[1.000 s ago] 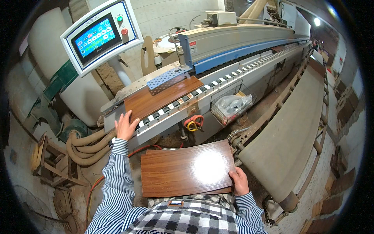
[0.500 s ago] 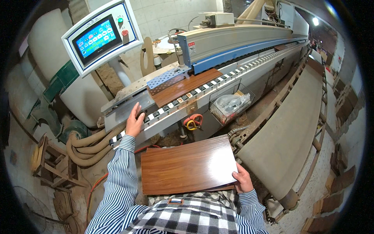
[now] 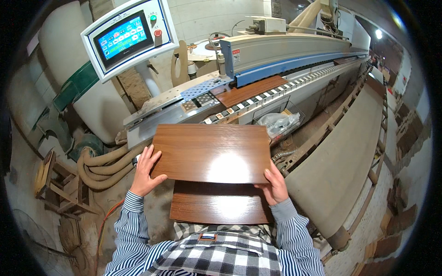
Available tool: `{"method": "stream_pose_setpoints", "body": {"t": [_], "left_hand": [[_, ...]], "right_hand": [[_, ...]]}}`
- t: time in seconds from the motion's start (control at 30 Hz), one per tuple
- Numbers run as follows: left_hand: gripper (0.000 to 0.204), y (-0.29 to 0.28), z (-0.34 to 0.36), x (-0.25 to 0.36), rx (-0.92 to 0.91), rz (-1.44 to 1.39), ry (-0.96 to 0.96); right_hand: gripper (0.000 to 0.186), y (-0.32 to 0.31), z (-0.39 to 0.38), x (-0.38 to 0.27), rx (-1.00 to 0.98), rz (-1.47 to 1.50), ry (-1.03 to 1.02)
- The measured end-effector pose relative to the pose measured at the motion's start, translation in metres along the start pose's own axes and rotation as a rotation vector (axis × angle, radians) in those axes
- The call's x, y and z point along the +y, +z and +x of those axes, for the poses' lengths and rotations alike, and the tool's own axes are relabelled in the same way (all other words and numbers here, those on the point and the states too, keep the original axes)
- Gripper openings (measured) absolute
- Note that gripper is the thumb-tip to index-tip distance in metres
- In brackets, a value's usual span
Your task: The person repeatedly places rectangular wooden panels onto a conveyor belt feeding a woodworking machine. They guide each panel through the machine and then retrieve it from the output side, stacking the processed panels on a nearby table.
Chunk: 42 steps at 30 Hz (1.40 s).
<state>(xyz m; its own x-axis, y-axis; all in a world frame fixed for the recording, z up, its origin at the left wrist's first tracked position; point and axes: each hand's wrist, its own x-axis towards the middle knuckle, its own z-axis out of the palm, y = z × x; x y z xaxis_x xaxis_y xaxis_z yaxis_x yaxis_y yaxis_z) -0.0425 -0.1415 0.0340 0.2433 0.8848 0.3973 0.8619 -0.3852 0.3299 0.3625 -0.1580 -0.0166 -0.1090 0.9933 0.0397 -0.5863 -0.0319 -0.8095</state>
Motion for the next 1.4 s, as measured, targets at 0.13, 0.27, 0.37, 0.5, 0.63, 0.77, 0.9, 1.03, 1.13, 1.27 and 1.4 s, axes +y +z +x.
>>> {"method": "stream_pose_setpoints", "body": {"t": [0.13, 0.27, 0.37, 0.5, 0.63, 0.77, 0.9, 1.03, 1.13, 1.27, 1.4], "left_hand": [[0.075, 0.002, -0.010, -0.030, -0.023, 0.176, -0.063], [0.075, 0.001, -0.011, -0.051, 0.072, 0.220, -0.068], [0.071, 0.001, -0.006, -0.057, 0.115, 0.225, -0.156], [0.073, 0.011, 0.013, -0.070, 0.150, 0.197, -0.286], [0.075, 0.016, 0.041, -0.078, 0.114, 0.213, -0.403], [0.080, 0.018, 0.067, -0.077, 0.050, 0.257, -0.521], [0.082, 0.022, 0.078, -0.069, 0.037, 0.250, -0.561], [0.085, 0.025, 0.073, -0.073, 0.071, 0.255, -0.573], [0.085, 0.022, 0.064, -0.072, 0.112, 0.257, -0.608], [0.083, 0.028, 0.056, -0.072, 0.142, 0.277, -0.634], [0.081, 0.025, 0.057, -0.064, 0.148, 0.273, -0.653]], "right_hand": [[0.052, 0.028, 0.044, 0.013, 0.000, 0.043, 0.109], [0.050, 0.037, 0.078, 0.035, -0.089, 0.322, 0.198], [0.051, 0.042, 0.078, 0.033, -0.026, 0.402, 0.232], [0.046, 0.025, 0.043, 0.024, 0.062, -0.045, 0.135], [0.038, -0.022, -0.016, 0.028, 0.179, -0.806, -0.218], [0.042, -0.041, -0.074, 0.028, 0.340, -1.461, -0.415], [0.052, -0.055, -0.091, 0.055, 0.399, -1.627, -0.346], [0.041, -0.062, -0.078, 0.054, 0.524, -1.630, -0.252], [0.029, -0.062, -0.073, 0.044, 0.531, -1.708, -0.073], [0.025, -0.070, -0.072, 0.050, 0.647, -1.630, -0.205], [0.023, -0.071, -0.070, 0.047, 0.657, -1.459, -0.184]]}}
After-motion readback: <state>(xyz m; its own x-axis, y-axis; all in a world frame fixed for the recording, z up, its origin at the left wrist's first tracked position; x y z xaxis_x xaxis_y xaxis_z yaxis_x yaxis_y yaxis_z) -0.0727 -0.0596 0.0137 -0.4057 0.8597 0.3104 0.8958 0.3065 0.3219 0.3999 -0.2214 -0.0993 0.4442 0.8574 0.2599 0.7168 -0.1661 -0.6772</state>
